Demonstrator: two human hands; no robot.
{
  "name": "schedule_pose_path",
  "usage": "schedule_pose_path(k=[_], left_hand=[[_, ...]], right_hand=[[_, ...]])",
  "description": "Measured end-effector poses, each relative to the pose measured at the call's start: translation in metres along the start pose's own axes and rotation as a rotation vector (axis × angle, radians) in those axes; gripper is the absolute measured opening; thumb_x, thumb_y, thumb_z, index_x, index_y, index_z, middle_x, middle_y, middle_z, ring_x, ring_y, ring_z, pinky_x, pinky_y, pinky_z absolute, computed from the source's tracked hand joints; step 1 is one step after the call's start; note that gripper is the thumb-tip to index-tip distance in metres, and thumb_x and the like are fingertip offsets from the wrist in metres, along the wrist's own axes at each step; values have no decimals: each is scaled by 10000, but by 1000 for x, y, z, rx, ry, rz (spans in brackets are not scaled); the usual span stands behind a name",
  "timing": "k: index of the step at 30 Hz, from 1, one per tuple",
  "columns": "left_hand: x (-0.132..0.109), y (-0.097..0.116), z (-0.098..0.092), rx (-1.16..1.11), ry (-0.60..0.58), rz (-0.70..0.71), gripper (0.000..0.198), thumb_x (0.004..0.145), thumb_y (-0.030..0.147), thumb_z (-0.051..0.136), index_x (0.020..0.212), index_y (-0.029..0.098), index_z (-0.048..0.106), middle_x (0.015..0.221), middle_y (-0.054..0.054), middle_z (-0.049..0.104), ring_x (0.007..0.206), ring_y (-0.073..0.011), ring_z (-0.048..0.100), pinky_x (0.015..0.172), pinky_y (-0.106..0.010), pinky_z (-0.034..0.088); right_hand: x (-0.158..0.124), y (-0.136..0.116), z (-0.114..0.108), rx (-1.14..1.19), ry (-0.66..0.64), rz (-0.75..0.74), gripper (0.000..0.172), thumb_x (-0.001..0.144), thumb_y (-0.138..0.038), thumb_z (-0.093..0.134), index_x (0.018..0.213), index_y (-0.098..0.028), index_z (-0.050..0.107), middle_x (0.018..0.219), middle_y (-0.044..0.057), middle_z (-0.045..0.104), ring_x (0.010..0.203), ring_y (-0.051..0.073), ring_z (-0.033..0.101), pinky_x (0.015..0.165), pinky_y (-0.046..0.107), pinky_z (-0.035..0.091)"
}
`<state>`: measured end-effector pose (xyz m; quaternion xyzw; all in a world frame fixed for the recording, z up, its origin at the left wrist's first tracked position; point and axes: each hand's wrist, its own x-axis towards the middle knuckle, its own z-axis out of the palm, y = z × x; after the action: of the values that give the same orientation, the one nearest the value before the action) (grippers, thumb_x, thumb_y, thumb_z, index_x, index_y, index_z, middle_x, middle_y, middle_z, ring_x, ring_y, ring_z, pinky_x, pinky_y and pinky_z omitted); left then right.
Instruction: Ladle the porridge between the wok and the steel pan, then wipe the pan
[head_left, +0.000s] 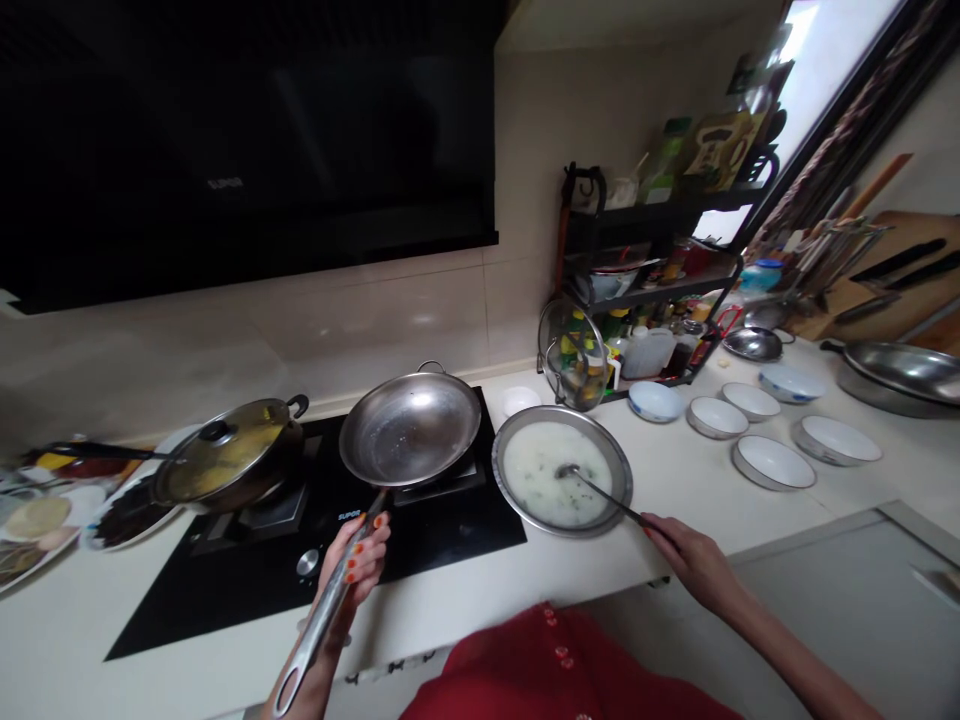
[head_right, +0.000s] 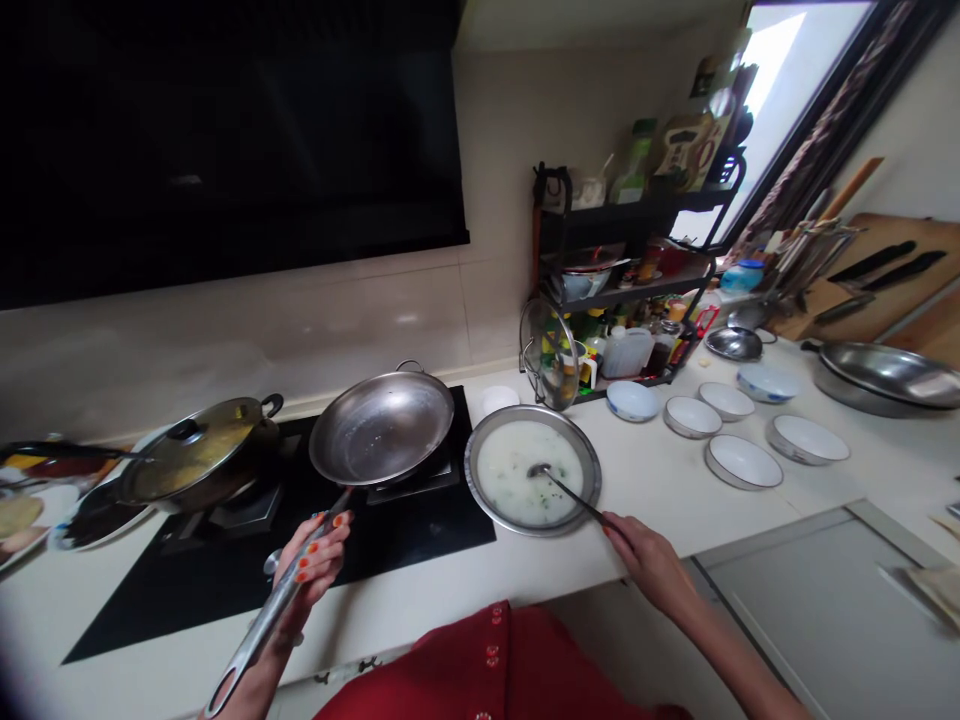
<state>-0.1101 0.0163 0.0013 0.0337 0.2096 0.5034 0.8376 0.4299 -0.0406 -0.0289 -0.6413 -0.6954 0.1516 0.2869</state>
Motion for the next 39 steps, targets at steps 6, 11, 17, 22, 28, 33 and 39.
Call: schedule_pose_path(k=[6, 11, 17, 22, 28, 33, 39], left_hand=[[11, -74, -6, -92, 270, 99, 262, 1008, 309, 370, 1080, 129, 546, 814, -84, 643, 593, -101, 643, 450, -136, 509], [65, -179, 17, 227, 470, -100, 126, 902, 44, 545, 1015, 46, 601, 843, -156, 700, 711, -183, 721, 604, -222, 592], [114, -231, 49, 301, 440, 65, 181, 828, -76, 559, 805, 98, 602, 733, -56, 671, 665, -138, 706, 667, -235, 613], [116, -233, 60, 356, 553, 135, 280, 833, -103, 518, 958, 141, 575, 748, -23, 664, 630, -125, 695, 597, -231, 614], [117, -230, 68, 359, 532, 98, 629, 831, -123, 497, 1354, 220, 439, 793, -12, 666, 570, -95, 680, 562, -178, 593], [115, -233, 74, 356, 507, 72, 684, 837, -116, 497, 1419, 226, 388, 777, -10, 673, 539, -87, 668, 538, -158, 583], [108, -251, 84, 325, 532, 53, 687, 837, -113, 494, 1420, 232, 384, 780, -5, 676, 540, -83, 669, 528, -147, 577]], right_hand=[[20, 30, -11, -60, -94, -64, 349, 896, -387, 448, 1067, -225, 706, 968, 93, 758, 859, 270, 727, 756, 390, 582], [42, 49, -19, 8, -101, -21, 349, 842, -393, 510, 1040, -213, 733, 1015, 109, 762, 912, 296, 725, 833, 433, 575], [56, 63, -37, 96, -180, -7, 382, 830, -341, 510, 1083, -165, 736, 1105, 142, 737, 1009, 291, 702, 909, 422, 543], [61, 72, -42, 128, -160, -74, 339, 855, -285, 481, 1047, -193, 745, 1012, 118, 756, 920, 269, 711, 839, 403, 551], [53, 71, -37, 93, -69, -54, 329, 879, -283, 465, 1025, -183, 742, 935, 120, 750, 859, 256, 706, 793, 385, 551], [36, 67, -34, -6, -8, -50, 326, 897, -282, 445, 1041, -199, 726, 871, 102, 734, 801, 242, 698, 749, 375, 558], [22, 83, -45, -76, 56, -23, 317, 890, -297, 446, 1042, -218, 712, 817, 84, 712, 740, 230, 689, 687, 358, 558]])
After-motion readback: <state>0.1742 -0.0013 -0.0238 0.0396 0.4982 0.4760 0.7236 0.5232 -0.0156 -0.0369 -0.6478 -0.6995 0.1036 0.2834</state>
